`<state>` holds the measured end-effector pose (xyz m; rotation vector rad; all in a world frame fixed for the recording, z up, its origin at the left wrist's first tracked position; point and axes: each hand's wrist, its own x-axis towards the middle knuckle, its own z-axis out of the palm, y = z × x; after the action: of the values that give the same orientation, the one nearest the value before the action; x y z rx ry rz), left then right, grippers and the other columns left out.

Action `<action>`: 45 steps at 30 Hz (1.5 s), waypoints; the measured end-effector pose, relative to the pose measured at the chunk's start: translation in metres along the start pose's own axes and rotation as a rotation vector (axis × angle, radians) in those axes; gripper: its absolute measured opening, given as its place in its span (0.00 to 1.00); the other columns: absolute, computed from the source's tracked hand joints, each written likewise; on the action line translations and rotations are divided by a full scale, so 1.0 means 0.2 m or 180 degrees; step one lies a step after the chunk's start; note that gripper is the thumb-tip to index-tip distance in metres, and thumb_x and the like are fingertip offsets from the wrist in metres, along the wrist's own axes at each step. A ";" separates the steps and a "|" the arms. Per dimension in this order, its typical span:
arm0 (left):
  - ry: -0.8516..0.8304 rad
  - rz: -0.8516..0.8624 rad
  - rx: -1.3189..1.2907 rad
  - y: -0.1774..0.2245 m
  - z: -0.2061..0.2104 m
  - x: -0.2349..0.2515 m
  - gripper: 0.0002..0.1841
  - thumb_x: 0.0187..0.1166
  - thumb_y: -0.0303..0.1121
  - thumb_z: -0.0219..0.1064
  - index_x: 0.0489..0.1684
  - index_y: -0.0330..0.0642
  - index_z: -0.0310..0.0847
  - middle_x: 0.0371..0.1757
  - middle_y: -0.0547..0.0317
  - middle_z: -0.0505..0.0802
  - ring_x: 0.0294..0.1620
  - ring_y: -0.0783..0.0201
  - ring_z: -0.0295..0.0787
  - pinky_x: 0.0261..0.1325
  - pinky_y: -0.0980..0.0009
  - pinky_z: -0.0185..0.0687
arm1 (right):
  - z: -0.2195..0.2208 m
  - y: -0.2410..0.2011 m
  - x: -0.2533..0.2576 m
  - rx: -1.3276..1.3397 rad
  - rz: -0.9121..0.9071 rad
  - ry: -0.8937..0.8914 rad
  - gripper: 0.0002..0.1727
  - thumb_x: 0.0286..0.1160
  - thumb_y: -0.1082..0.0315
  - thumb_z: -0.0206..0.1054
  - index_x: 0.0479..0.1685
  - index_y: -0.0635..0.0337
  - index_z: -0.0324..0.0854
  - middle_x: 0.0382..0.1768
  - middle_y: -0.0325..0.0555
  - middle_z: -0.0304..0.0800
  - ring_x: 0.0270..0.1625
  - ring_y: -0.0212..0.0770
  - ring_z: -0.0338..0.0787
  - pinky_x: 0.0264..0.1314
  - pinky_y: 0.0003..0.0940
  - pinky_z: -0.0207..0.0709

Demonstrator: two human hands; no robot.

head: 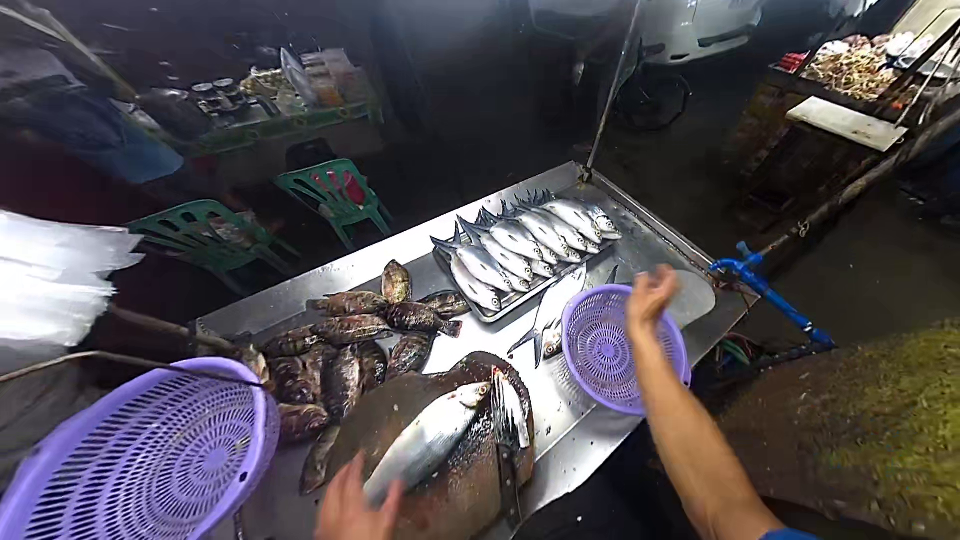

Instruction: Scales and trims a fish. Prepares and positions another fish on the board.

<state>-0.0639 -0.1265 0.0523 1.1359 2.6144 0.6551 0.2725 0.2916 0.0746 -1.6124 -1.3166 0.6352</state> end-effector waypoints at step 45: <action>0.0435 -0.1652 -0.5468 -0.19 0.26 -0.11 0.12 0.74 0.20 0.49 0.53 0.38 0.69 0.46 0.53 0.88 0.49 0.59 0.89 0.59 0.55 0.87 | -0.22 0.01 -1.68 0.0127 0.1056 -0.2436 0.28 0.89 0.55 0.56 0.82 0.60 0.68 0.29 0.43 0.84 0.19 0.37 0.81 0.22 0.36 0.82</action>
<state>-0.0544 -0.1492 -0.0110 -0.1416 1.2406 2.0722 0.2120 -0.0398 0.0388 -1.6278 -1.5452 1.5834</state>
